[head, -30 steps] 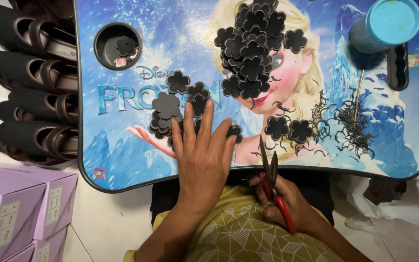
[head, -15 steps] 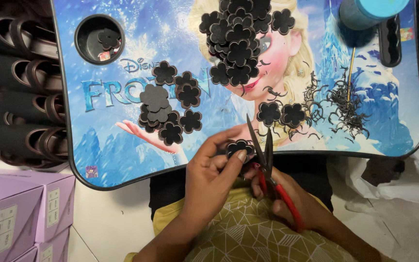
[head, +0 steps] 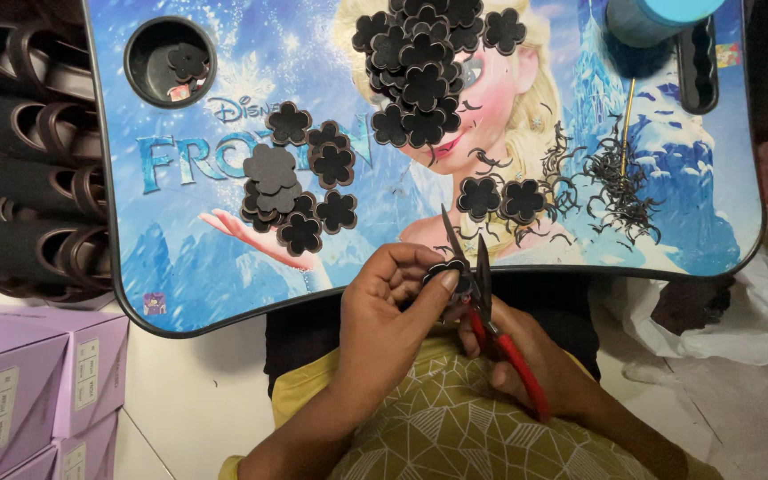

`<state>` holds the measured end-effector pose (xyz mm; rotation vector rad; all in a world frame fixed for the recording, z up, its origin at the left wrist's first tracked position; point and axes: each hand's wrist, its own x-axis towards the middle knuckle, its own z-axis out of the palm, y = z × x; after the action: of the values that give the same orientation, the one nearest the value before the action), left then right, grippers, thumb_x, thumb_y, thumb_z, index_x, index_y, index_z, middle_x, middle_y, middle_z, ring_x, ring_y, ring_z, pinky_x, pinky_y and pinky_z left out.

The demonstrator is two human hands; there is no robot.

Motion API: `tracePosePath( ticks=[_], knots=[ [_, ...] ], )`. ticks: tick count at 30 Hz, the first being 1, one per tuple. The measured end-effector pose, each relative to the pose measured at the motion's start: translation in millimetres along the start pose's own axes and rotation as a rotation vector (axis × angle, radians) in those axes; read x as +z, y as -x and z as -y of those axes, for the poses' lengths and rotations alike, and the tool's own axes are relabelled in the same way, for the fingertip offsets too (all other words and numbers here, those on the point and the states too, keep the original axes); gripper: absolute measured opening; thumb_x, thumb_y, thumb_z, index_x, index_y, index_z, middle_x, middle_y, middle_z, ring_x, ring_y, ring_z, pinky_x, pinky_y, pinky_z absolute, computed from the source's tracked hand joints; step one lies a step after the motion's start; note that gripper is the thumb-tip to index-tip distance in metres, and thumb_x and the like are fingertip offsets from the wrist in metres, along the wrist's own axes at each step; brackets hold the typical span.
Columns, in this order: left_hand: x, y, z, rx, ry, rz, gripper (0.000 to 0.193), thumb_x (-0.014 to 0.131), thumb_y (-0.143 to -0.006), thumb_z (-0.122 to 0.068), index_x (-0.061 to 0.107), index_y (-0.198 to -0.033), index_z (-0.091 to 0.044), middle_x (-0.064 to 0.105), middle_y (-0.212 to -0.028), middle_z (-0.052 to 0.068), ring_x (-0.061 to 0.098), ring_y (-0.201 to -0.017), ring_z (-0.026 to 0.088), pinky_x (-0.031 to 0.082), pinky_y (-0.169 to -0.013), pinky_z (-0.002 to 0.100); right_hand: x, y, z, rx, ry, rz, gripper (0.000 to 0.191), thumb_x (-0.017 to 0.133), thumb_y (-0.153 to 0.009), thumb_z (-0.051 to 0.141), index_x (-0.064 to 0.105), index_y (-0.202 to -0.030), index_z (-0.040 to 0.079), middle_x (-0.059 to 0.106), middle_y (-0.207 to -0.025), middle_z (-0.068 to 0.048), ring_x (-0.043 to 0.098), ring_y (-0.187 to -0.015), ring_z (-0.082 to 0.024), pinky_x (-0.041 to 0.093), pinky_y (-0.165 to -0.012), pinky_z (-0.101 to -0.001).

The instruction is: The person sits on the floor with a lap desk covered in black flower-shaped fabric cutouts. They use scissors to trim the edges of each flower piece, apply glue from a small container to some pieces, and stack the finished cutouts in piles on the desk.

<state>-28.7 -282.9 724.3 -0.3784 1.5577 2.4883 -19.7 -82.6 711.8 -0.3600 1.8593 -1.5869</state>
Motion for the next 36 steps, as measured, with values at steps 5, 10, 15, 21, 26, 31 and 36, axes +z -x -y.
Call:
tracePosePath(
  ticks=[5, 10, 15, 21, 26, 31, 36],
  knots=[
    [4, 1, -2, -0.021, -0.037, 0.01, 0.02, 0.071, -0.095, 0.0, 0.068, -0.114, 0.003, 0.073, -0.095, 0.008, 0.068, -0.082, 0.007, 0.058, -0.071, 0.022, -2, 2, -3, 0.046, -0.025, -0.007, 0.11, 0.049, -0.071, 0.098, 0.057, -0.124, 0.002, 0.053, -0.082, -0.003, 0.048, -0.071, -0.013, 0.04, -0.061, -0.0283],
    [5, 2, -10, 0.046, -0.228, -0.004, 0.025, 0.074, -0.094, -0.003, 0.072, -0.119, 0.001, 0.076, -0.092, 0.006, 0.068, -0.08, 0.005, 0.056, -0.069, 0.02, -8, 3, -2, 0.021, 0.025, 0.009, 0.11, 0.049, -0.071, 0.098, 0.057, -0.124, 0.002, 0.053, -0.082, -0.002, 0.048, -0.071, -0.013, 0.042, -0.062, -0.0278],
    [9, 0, -16, 0.129, -0.332, -0.059, 0.024, 0.078, -0.091, -0.007, 0.073, -0.114, -0.002, 0.078, -0.095, 0.004, 0.071, -0.085, 0.004, 0.059, -0.075, 0.02, -9, 2, 0, 0.022, 0.047, 0.008, 0.11, 0.048, -0.071, 0.098, 0.057, -0.123, 0.002, 0.055, -0.079, -0.002, 0.052, -0.07, -0.012, 0.045, -0.062, -0.0282],
    [7, 0, -23, 0.233, -0.538, -0.097, 0.026, 0.082, -0.087, -0.008, 0.078, -0.113, -0.007, 0.076, -0.097, 0.002, 0.065, -0.084, 0.005, 0.056, -0.075, 0.021, -10, 0, 3, 0.021, 0.063, 0.005, 0.109, 0.05, -0.072, 0.096, 0.056, -0.124, 0.0, 0.054, -0.079, -0.001, 0.052, -0.069, -0.012, 0.047, -0.062, -0.0284],
    [6, -2, -23, 0.198, -0.521, -0.107, 0.027, 0.082, -0.087, -0.008, 0.078, -0.114, -0.007, 0.077, -0.097, 0.001, 0.066, -0.083, 0.003, 0.057, -0.074, 0.02, -9, -4, 1, 0.035, 0.049, 0.01, 0.106, 0.052, -0.072, 0.095, 0.058, -0.121, 0.0, 0.052, -0.075, -0.001, 0.05, -0.066, -0.012, 0.044, -0.06, -0.0287],
    [5, -2, -22, 0.195, -0.497, -0.101, 0.026, 0.081, -0.088, -0.007, 0.078, -0.113, -0.006, 0.077, -0.097, 0.001, 0.067, -0.083, 0.003, 0.058, -0.074, 0.02, -9, -4, 2, 0.047, 0.031, 0.01, 0.104, 0.055, -0.072, 0.094, 0.057, -0.118, 0.001, 0.049, -0.071, 0.001, 0.048, -0.063, -0.012, 0.041, -0.058, -0.0283],
    [4, -3, -21, 0.157, -0.465, -0.099, 0.025, 0.081, -0.088, -0.008, 0.078, -0.112, -0.006, 0.077, -0.096, 0.001, 0.067, -0.083, 0.003, 0.058, -0.074, 0.02, -9, -5, 2, 0.076, 0.039, 0.012, 0.101, 0.052, -0.069, 0.097, 0.057, -0.108, 0.004, 0.047, -0.069, 0.002, 0.045, -0.063, -0.01, 0.038, -0.055, -0.0279]
  ],
)
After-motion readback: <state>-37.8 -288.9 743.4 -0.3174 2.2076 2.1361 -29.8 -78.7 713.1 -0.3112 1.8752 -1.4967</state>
